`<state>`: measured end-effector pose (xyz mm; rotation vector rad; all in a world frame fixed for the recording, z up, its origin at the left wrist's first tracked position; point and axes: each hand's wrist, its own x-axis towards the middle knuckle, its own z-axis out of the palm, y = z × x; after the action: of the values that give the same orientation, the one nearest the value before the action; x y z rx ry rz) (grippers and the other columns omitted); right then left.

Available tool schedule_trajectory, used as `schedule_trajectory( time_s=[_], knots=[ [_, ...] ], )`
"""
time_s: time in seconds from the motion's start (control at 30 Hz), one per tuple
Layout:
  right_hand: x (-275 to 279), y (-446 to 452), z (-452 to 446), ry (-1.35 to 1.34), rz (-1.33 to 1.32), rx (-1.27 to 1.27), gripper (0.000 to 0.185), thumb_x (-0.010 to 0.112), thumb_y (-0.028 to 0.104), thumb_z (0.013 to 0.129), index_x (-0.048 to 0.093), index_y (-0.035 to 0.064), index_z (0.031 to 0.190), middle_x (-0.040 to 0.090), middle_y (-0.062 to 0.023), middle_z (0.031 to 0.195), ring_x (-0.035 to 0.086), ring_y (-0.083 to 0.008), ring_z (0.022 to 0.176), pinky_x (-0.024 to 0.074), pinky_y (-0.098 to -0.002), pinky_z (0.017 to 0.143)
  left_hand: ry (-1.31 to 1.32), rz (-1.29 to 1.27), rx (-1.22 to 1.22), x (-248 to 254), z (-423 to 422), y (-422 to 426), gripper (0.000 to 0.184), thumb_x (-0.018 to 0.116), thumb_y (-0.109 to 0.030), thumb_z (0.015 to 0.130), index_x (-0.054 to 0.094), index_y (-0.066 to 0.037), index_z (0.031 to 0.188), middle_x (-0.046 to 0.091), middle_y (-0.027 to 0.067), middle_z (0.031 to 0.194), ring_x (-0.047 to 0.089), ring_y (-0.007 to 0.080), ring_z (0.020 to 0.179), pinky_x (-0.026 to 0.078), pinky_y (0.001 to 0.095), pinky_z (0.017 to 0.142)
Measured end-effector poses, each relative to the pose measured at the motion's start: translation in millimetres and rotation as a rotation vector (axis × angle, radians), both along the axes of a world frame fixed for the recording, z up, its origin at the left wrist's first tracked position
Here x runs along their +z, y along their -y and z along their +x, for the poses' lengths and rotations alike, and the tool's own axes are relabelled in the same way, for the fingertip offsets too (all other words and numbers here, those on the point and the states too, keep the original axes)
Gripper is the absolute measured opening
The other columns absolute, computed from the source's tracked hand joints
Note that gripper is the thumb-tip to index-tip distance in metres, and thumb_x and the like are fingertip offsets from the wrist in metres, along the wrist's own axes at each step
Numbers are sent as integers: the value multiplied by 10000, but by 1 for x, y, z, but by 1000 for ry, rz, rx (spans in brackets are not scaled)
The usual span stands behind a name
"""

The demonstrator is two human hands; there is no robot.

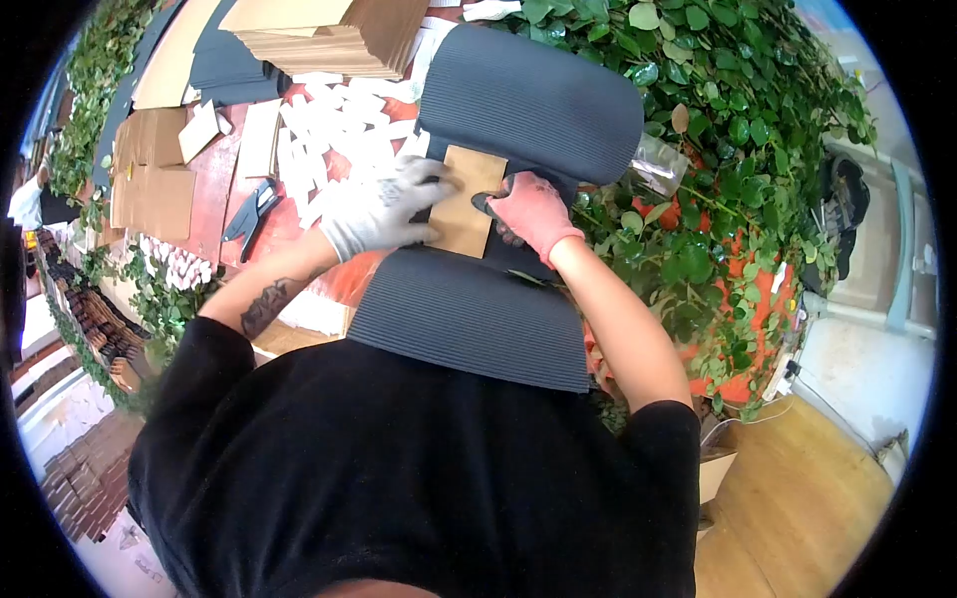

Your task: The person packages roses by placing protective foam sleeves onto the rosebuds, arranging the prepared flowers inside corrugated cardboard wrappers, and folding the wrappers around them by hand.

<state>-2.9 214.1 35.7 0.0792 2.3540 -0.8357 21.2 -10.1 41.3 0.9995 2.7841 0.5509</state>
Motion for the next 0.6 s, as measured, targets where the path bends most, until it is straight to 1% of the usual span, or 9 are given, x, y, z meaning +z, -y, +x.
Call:
schedule_trajectory(
  time_s=[0.03,0.07,0.13,0.17,0.2,0.3,0.4,0.53,0.6],
  knots=[
    [8,2,-1,149,-177,-173,262,640,193,824,588,-47,915,618,-107,717,602,-163,538,505,-305,474,-36,199,96,-5,-2,7,544,701,-391,709,588,-69,1133,576,138,1064,562,260,1000,446,359,850],
    [6,1,-2,145,-189,-190,262,640,193,824,588,-47,915,618,-107,717,602,-163,538,505,-305,474,-38,189,78,-10,-7,12,544,701,-391,709,588,-69,1133,576,138,1064,562,260,1000,446,359,850],
    [-1,-1,0,167,-261,-218,214,635,144,831,581,-59,870,596,-88,707,560,-134,517,485,-291,427,445,285,502,-16,-6,16,453,671,-401,767,624,-4,979,625,144,831,633,260,857,488,326,747],
    [-3,-1,1,166,-289,-237,200,616,125,842,563,-67,857,582,-86,696,548,-129,514,479,-289,418,524,341,521,-29,-5,15,403,654,-396,811,604,4,799,570,104,642,597,225,670,476,329,647],
    [-8,-3,2,167,-286,-235,200,616,125,842,563,-67,857,582,-86,696,548,-129,514,479,-289,418,525,344,523,-29,-4,12,403,654,-396,811,604,4,799,570,104,642,597,225,670,476,329,647],
    [-10,-6,1,213,-436,-341,214,643,144,802,550,-49,809,587,-89,659,568,-137,501,489,-289,441,666,374,528,-24,-5,4,354,674,-294,816,485,-24,687,452,38,607,403,131,588,399,333,546],
    [-17,-12,0,324,-649,-387,192,629,128,810,551,-47,800,585,-96,657,566,-138,501,483,-304,444,706,444,571,-51,-5,5,344,672,-275,816,478,-22,684,455,44,599,421,134,583,404,333,542],
    [-11,-9,5,236,-643,-552,183,605,119,829,559,-54,794,593,-96,662,580,-141,519,485,-313,455,733,439,597,-54,-3,4,341,671,-270,814,481,-18,685,451,45,591,419,136,578,406,335,544],
    [-3,-6,9,31,-323,-285,197,608,123,831,574,-72,828,614,-116,680,612,-156,545,499,-308,497,664,382,570,-46,-3,4,344,673,-270,813,482,-15,684,449,42,584,417,136,571,407,337,543]
  ],
)
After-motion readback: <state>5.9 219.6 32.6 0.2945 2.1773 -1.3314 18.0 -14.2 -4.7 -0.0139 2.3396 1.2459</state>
